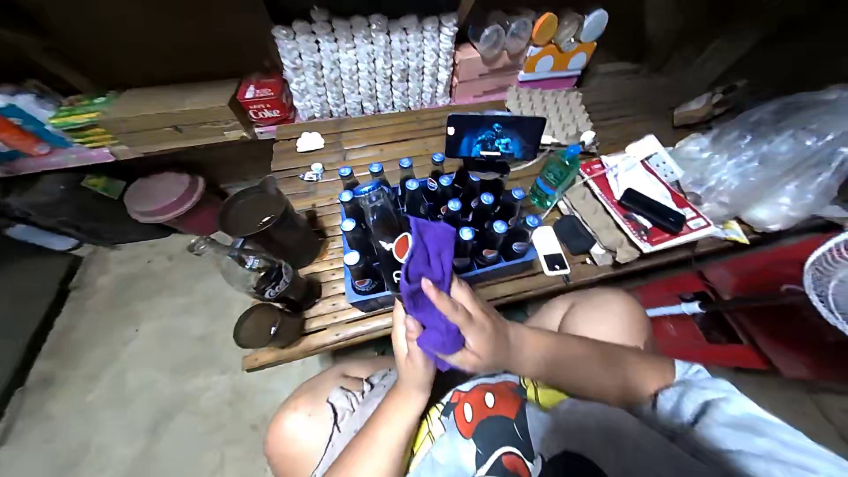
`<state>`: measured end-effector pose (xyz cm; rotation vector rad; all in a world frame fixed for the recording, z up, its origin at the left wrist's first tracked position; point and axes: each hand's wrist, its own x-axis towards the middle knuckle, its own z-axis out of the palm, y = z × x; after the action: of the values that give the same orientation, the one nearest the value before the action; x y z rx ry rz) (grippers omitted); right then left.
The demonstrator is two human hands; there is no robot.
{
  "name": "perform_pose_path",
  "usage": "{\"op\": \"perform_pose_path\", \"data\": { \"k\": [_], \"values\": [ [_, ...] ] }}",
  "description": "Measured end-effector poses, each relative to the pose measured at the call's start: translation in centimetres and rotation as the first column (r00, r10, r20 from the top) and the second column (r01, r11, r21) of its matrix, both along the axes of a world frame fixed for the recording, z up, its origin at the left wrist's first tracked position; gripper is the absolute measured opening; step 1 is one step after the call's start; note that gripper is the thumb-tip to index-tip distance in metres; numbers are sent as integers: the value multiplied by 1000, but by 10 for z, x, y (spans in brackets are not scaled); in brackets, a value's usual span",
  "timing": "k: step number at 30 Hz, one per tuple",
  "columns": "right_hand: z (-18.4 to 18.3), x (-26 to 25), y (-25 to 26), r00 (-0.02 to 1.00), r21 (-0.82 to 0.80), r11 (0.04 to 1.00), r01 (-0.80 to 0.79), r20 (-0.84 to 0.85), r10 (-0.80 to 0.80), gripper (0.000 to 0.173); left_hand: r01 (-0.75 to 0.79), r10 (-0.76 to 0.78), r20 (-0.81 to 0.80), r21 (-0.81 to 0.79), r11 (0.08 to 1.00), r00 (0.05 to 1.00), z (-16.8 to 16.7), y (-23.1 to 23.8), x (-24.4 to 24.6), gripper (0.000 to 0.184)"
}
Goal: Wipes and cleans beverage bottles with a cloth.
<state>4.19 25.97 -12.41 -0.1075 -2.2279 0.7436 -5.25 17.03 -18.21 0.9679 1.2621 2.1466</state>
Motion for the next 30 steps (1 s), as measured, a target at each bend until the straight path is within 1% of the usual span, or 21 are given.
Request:
{"op": "perform_pose_path", "data": {
  "k": [1,3,5,7,9,11,13,14,15,16,18,19,21,23,25,27,28,30],
  "values": [
    [8,-4,3,999,-48,999,12,-38,-14,66,19,-19,-14,15,1000,1000,-2,0,2,67],
    [32,-12,15,996,-160,987,27,-76,-40,63,89,-87,-49,48,995,995,-4,1,5,58],
    [58,-21,27,992,-284,958,34,-108,-68,65,151,-146,-94,58,987,985,-6,2,7,54],
    [71,-28,29,985,-359,931,62,-126,-115,70,155,-149,-117,37,987,982,-13,1,8,52],
    [63,-31,18,986,-331,940,87,-107,-129,83,92,-90,-78,19,996,993,-20,-2,7,44],
    [41,-27,1,992,-278,954,111,-28,-123,95,29,-29,-18,35,999,999,-14,-5,6,35],
    [16,-19,-15,991,-244,960,134,46,-126,100,31,-34,42,69,997,999,2,-2,2,31],
    [6,-15,-18,991,-238,963,128,58,-117,102,41,-48,84,90,995,995,3,2,-1,29],
    [0,-12,-19,992,-250,961,122,63,-109,102,33,-41,102,76,997,994,5,4,-2,27],
    [-2,-11,-18,993,-278,953,118,63,-104,102,36,-42,114,53,998,993,5,4,-1,29],
    [7,-12,-9,998,-402,913,66,39,-55,97,59,-60,40,23,998,997,-1,0,1,46],
    [15,-14,-1,1000,-473,881,26,9,-25,91,61,-61,-13,16,998,998,-6,0,2,50],
    [37,-16,15,999,-547,837,-27,-53,-3,79,97,-95,-77,29,995,992,-12,2,5,54],
    [61,-13,24,996,-594,804,4,-69,-56,71,171,-165,-124,37,985,978,-12,4,10,59],
    [78,-9,26,991,-685,727,38,-69,-117,66,235,-227,-140,41,971,964,-11,5,15,60],
    [76,-7,22,986,-729,684,28,-94,-140,65,250,-240,-152,49,967,959,-14,4,15,60],
    [69,-6,17,985,-732,681,30,-94,-145,68,233,-223,-158,47,971,962,-15,3,15,62],
    [47,-2,5,986,-713,698,62,-65,-153,80,179,-171,-141,41,983,975,-16,2,15,69]
  ]
}}
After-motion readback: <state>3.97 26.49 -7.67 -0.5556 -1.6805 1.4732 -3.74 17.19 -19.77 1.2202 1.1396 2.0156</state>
